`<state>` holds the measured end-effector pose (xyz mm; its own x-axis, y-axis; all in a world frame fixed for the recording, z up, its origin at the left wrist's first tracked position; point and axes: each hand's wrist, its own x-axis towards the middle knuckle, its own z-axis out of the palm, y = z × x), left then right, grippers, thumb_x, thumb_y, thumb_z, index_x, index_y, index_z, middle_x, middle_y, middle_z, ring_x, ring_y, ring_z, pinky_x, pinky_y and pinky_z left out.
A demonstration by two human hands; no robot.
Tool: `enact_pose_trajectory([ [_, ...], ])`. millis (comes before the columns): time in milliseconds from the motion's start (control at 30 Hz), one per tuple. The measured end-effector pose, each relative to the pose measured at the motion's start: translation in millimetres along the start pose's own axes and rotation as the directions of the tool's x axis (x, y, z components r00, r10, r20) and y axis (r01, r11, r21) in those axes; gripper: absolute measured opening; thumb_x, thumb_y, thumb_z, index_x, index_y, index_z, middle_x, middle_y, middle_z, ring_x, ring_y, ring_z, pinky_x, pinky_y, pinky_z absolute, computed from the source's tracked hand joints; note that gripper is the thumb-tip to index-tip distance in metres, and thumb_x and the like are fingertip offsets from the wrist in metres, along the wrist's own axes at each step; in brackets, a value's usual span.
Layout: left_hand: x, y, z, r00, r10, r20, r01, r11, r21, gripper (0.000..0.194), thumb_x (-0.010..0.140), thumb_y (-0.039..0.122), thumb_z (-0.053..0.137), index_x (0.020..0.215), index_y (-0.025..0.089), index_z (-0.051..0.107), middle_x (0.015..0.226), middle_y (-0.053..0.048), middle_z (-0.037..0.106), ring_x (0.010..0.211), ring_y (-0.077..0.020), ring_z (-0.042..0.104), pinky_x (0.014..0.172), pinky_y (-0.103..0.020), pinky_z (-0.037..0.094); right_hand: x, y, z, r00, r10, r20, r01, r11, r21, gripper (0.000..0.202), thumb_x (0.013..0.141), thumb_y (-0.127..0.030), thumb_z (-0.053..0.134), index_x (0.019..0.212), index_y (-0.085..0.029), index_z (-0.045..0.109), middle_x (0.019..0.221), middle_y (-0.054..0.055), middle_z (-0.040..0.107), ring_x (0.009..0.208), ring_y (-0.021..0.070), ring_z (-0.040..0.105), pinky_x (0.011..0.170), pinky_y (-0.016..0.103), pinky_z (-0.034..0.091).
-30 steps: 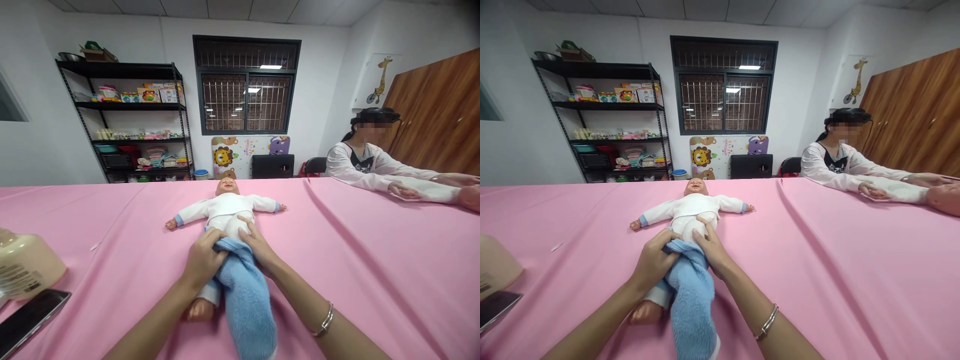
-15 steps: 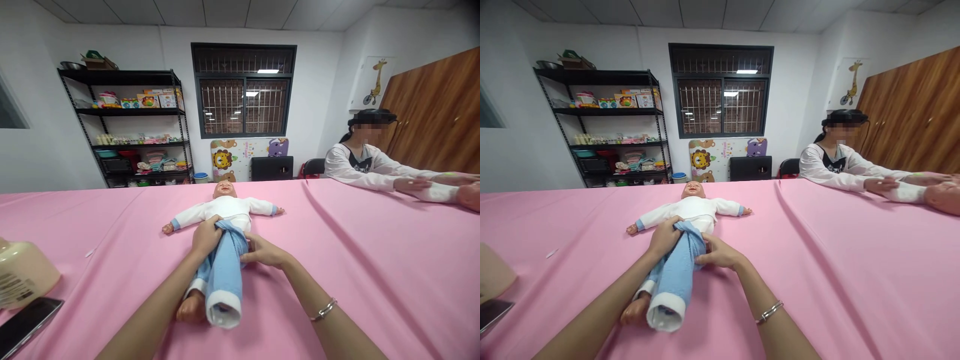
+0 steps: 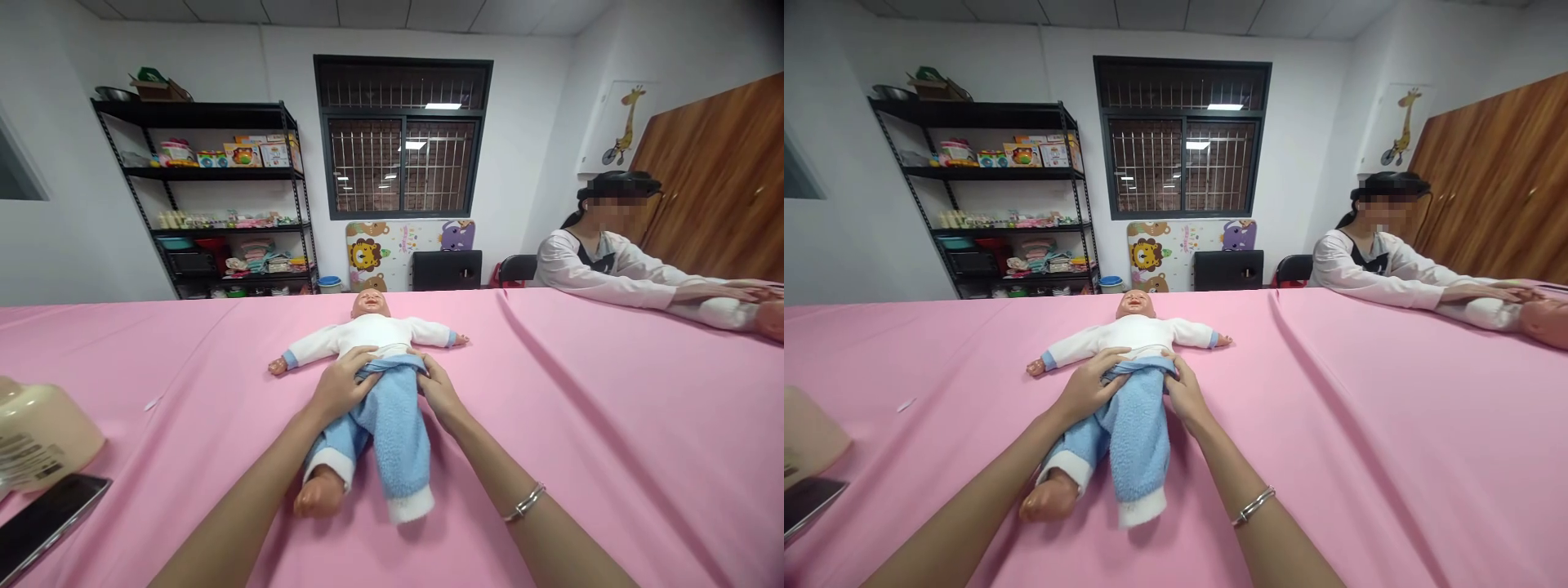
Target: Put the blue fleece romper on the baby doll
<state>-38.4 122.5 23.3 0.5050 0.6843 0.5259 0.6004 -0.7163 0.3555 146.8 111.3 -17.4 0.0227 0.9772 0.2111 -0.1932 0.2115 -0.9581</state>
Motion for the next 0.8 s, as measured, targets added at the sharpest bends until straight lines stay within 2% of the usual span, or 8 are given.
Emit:
enact_pose_trajectory([
  [67,0,3,0.5,0.998,-0.045,0.051,0.04,0.995,0.089,0.023,0.086,0.031,0.042,0.103,0.022,0.056,0.107,-0.004,0.061,0.098,-0.0203,0.055,0.082,-0.03,0.042,-4,-4,4,0.997,0.05,0.051,-0.054,0.996,0.074,0.028,0.066,-0.028,0.053,0.093,-0.02,0.052,0.083,0.0,0.058,0.071,0.0128,0.051,0.065,0.026,0.043],
  [133,0,6,1.2,0.991,-0.111,0.08,0.094,0.976,0.199,0.02,0.086,0.029,0.041,0.099,0.022,0.055,0.095,-0.004,0.064,0.088,-0.0214,0.059,0.072,-0.03,0.043,-6,-7,7,0.997,0.066,0.05,-0.069,0.995,0.068,0.022,0.068,-0.029,0.053,0.088,-0.02,0.051,0.074,-0.002,0.055,0.065,0.0117,0.049,0.061,0.025,0.042],
  [267,0,13,3.3,0.984,-0.157,0.081,0.123,0.938,0.325,0.02,0.086,0.026,0.042,0.103,0.023,0.051,0.091,-0.004,0.065,0.083,-0.0229,0.061,0.065,-0.029,0.041,-8,-10,12,0.996,0.085,0.019,-0.085,0.996,0.001,0.023,0.07,-0.032,0.054,0.088,-0.019,0.051,0.071,-0.001,0.054,0.064,0.0125,0.047,0.058,0.025,0.04],
  [367,-2,17,5.8,0.984,-0.166,0.062,0.131,0.918,0.375,0.019,0.087,0.026,0.042,0.103,0.024,0.052,0.089,-0.003,0.066,0.081,-0.0225,0.062,0.064,-0.028,0.04,-8,-10,13,0.996,0.091,0.014,-0.091,0.996,-0.024,0.028,0.07,-0.034,0.055,0.092,-0.017,0.053,0.079,0.001,0.059,0.072,0.0149,0.051,0.064,0.028,0.043],
  [567,-2,20,10.2,0.988,-0.148,0.042,0.109,0.866,0.488,0.019,0.089,0.028,0.038,0.104,0.024,0.05,0.087,-0.004,0.066,0.076,-0.0227,0.062,0.058,-0.029,0.038,-5,-6,16,1.0,-0.007,-0.021,0.007,1.0,0.006,0.036,0.068,-0.041,0.059,0.095,-0.017,0.058,0.097,0.005,0.064,0.093,0.0206,0.053,0.08,0.032,0.043],
  [700,0,14,12.6,0.98,-0.197,-0.031,0.181,0.816,0.548,0.017,0.09,0.025,0.037,0.103,0.023,0.047,0.088,-0.003,0.065,0.075,-0.0217,0.062,0.056,-0.028,0.037,-1,2,17,0.997,0.045,-0.056,-0.043,0.999,0.031,0.04,0.066,-0.043,0.061,0.096,-0.017,0.059,0.097,0.005,0.064,0.091,0.0211,0.054,0.08,0.033,0.043],
  [800,2,11,14.0,0.965,-0.245,-0.095,0.254,0.775,0.578,0.017,0.09,0.021,0.036,0.102,0.022,0.047,0.089,-0.002,0.064,0.073,-0.0211,0.061,0.053,-0.028,0.035,2,9,16,0.998,0.035,-0.056,-0.035,0.999,0.013,0.037,0.067,-0.046,0.059,0.09,-0.017,0.061,0.094,0.004,0.064,0.089,0.0208,0.054,0.08,0.033,0.041],
])
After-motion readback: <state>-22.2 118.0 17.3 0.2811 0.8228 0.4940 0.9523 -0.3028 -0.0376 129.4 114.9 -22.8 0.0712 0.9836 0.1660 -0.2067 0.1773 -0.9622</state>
